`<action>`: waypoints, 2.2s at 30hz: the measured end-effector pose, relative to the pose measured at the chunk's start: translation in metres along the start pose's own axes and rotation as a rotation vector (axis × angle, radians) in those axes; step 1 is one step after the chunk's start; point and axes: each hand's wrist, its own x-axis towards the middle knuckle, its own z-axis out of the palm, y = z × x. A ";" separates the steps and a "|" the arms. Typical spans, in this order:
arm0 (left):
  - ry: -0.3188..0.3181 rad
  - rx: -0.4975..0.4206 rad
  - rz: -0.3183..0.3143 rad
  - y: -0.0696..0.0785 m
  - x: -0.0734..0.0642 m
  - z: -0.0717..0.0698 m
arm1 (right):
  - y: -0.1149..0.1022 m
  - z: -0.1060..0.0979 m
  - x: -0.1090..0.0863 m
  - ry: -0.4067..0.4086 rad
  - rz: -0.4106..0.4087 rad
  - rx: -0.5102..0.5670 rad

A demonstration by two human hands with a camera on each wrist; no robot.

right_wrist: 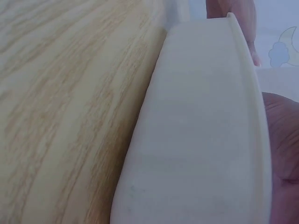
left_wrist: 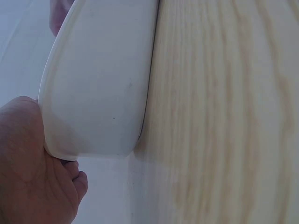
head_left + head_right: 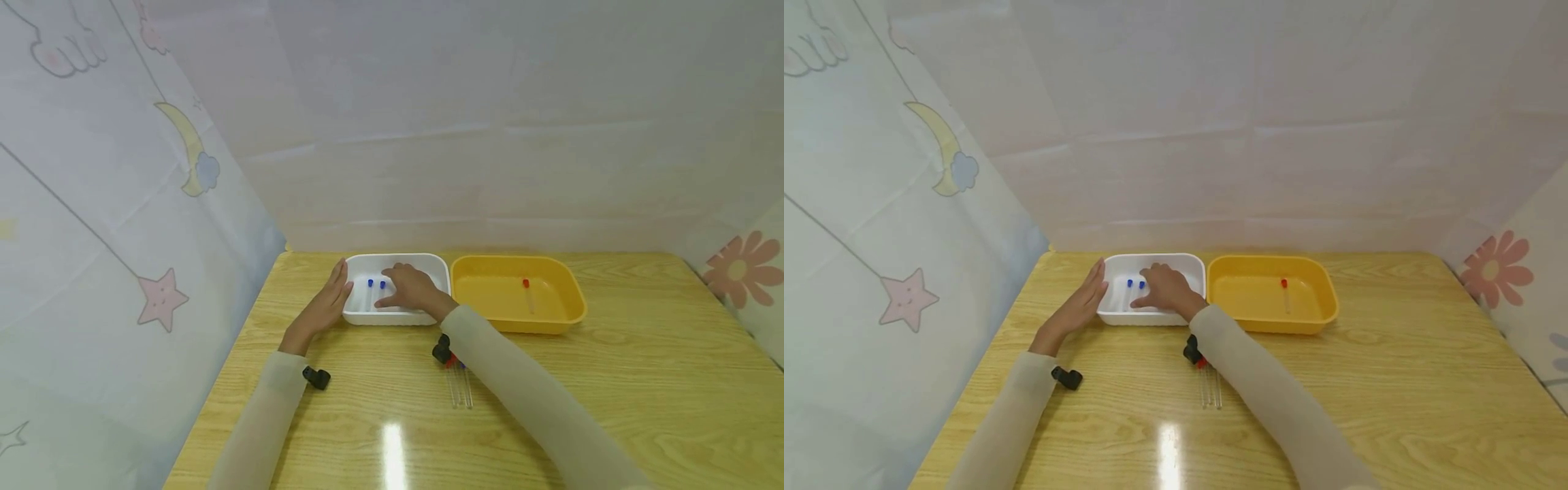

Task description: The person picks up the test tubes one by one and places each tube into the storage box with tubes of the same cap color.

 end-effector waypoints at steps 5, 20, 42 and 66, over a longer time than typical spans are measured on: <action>0.001 0.005 0.002 0.001 0.000 0.000 | -0.003 -0.006 -0.008 0.022 -0.039 0.008; 0.002 -0.014 0.003 0.001 -0.001 -0.001 | -0.017 -0.022 -0.035 0.070 -0.091 -0.011; 0.009 -0.010 0.015 0.003 -0.002 -0.001 | -0.028 -0.039 -0.090 0.123 -0.195 0.017; 0.010 -0.011 0.035 0.002 0.000 0.001 | -0.021 -0.045 -0.140 0.184 -0.240 0.015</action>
